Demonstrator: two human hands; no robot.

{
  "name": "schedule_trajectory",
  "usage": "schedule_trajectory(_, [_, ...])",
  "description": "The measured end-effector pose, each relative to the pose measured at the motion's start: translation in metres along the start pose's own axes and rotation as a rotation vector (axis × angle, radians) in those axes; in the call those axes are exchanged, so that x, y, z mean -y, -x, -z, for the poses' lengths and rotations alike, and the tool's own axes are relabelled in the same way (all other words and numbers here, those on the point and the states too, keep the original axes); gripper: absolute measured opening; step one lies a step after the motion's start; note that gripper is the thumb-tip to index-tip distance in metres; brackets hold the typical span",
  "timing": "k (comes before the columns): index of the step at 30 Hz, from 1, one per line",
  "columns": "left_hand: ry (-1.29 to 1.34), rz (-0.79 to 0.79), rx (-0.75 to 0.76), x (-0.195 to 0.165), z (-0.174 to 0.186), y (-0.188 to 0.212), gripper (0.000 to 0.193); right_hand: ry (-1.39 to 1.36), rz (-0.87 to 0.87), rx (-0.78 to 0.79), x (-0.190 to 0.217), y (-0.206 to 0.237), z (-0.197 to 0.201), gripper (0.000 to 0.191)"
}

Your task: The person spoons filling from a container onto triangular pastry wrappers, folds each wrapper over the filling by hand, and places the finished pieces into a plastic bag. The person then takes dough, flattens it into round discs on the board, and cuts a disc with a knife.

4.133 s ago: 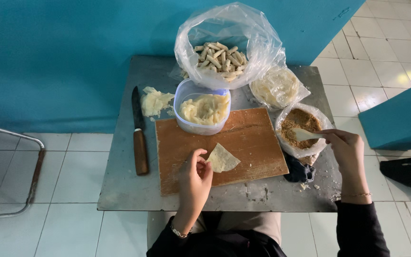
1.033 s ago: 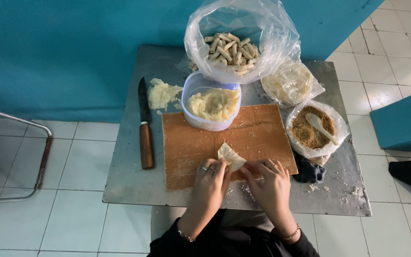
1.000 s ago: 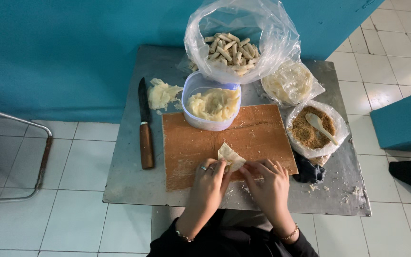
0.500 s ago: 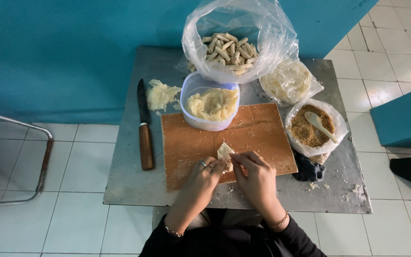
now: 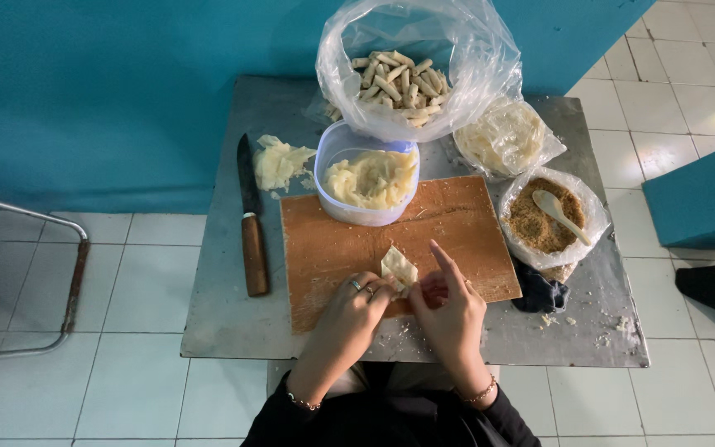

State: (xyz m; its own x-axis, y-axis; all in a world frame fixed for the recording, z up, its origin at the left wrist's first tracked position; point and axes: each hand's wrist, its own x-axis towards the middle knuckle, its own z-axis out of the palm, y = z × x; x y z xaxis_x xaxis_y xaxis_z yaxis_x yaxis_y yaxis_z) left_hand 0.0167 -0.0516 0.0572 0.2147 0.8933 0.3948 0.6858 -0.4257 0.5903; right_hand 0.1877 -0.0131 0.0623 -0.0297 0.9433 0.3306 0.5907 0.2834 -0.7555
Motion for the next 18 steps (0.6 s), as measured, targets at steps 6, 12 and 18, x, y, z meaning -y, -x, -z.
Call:
schedule_trajectory(6, [-0.017,-0.061,-0.014,0.000,0.001,-0.002,0.034,0.042,0.046,0.007,0.001,-0.003,0.001,0.065])
schedule_trajectory(12, [-0.025,-0.049,-0.018,-0.001,0.001,-0.002,0.033,0.043,0.237,0.024,0.009,-0.003,0.004,0.063])
schedule_trajectory(18, [-0.131,-0.108,-0.007,-0.001,0.001,-0.001,0.036,0.112,0.307,0.081,0.020,-0.008,0.006,0.061])
